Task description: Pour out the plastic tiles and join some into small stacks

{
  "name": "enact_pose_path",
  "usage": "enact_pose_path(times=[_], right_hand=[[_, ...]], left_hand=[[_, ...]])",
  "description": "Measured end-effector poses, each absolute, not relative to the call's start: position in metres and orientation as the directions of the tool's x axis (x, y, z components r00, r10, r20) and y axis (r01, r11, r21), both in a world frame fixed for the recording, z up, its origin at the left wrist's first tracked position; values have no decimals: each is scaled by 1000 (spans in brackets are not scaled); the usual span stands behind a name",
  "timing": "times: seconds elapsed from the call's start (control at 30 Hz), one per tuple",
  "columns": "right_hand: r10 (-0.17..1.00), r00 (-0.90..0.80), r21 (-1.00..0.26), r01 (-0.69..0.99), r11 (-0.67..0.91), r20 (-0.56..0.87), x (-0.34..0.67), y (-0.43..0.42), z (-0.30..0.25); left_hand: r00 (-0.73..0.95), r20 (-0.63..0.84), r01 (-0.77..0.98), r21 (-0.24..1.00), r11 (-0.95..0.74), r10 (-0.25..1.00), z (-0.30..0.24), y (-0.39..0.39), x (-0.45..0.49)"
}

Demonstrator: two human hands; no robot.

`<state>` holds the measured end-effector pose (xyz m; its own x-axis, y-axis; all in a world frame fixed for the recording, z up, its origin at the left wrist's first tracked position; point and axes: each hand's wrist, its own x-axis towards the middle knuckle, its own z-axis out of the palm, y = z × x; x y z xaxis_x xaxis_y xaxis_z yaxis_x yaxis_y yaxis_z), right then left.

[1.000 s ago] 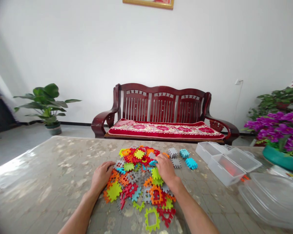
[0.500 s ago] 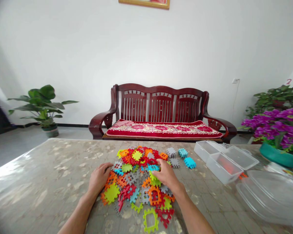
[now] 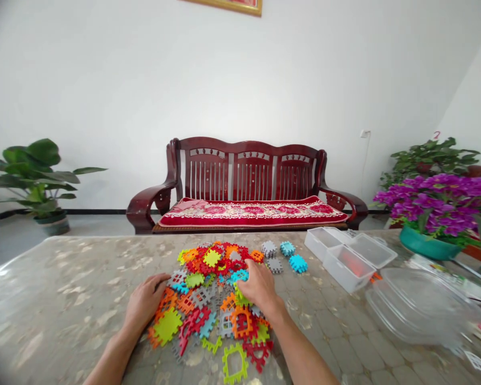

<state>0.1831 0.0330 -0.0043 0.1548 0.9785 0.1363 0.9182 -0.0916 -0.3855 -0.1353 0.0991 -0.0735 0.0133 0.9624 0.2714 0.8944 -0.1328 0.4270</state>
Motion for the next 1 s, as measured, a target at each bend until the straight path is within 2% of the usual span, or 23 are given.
enact_pose_path(times=[0.17,0.27,0.37,0.5,0.83,1.0], right_hand=[[965,142,-624,781,26,219,225,32,-17],[896,307,-695,719,1,320,269,35,-34],[782,489,-677,726,-119,386,314,37,-50],[699,569,-571,774,-275,434,349,36,-61],[716,570,-423,810,-406,403,356,38,-73],[740,589,-356,801,-482,324,353,39,-70]], left_hand=[[22,258,904,408,-130,966,-73,100,-136],[20,257,906,404,-126,966,-72,100,-136],[14,265,911,394,-122,964,-72,100,-136],[17,262,912,391,-122,965,-74,102,-137],[18,287,904,405,-139,958,-78,104,-139],[17,290,902,409,-140,957,-80,105,-141]])
